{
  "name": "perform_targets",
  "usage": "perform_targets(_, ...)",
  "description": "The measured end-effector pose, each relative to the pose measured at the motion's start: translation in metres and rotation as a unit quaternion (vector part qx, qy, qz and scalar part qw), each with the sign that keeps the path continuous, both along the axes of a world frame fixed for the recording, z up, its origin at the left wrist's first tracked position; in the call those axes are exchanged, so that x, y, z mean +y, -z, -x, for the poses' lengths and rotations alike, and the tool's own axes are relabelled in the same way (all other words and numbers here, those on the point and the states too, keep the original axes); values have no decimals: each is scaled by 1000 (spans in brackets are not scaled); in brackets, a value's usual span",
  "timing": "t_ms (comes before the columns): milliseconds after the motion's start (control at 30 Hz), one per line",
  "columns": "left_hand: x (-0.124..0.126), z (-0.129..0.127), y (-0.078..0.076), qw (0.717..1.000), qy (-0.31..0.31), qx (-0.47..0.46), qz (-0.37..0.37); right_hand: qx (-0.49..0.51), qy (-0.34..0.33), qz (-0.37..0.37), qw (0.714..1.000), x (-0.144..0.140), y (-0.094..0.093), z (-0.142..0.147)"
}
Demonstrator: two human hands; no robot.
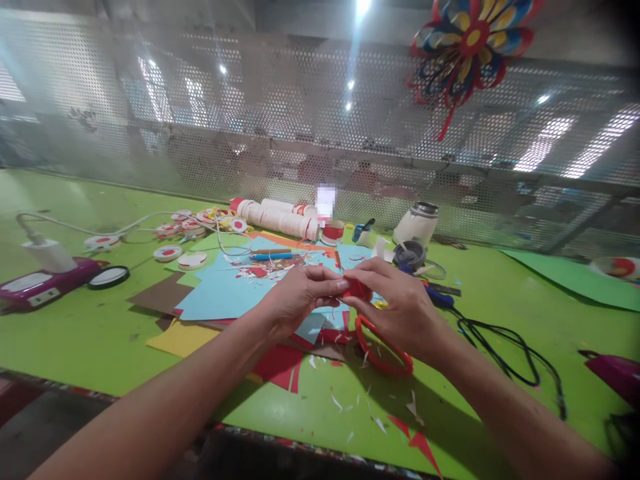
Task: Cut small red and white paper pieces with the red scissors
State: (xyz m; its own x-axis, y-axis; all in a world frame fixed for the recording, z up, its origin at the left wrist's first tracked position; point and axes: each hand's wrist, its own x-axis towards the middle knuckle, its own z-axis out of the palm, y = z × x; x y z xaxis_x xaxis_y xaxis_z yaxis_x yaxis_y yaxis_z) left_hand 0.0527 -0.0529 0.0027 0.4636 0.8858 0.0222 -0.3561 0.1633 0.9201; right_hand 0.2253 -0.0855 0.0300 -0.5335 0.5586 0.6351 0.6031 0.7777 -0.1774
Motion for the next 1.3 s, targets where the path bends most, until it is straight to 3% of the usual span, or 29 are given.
perform_targets(267,-3,-2,-2,998,24,-53,-28,38,-34,-6,999,-3,-9,-2)
perform_targets(467,-10,-1,-4,990,97,-100,-17,69,-77,-1,995,-17,-20,-2)
perform_targets(733,-19,-1,-4,988,137,-64,-10,94,-114,7,989,-34,-26,5)
perform_targets(1300,-18,-1,-5,990,111,-79,-41,83,-69,-7,994,-30,-25,4)
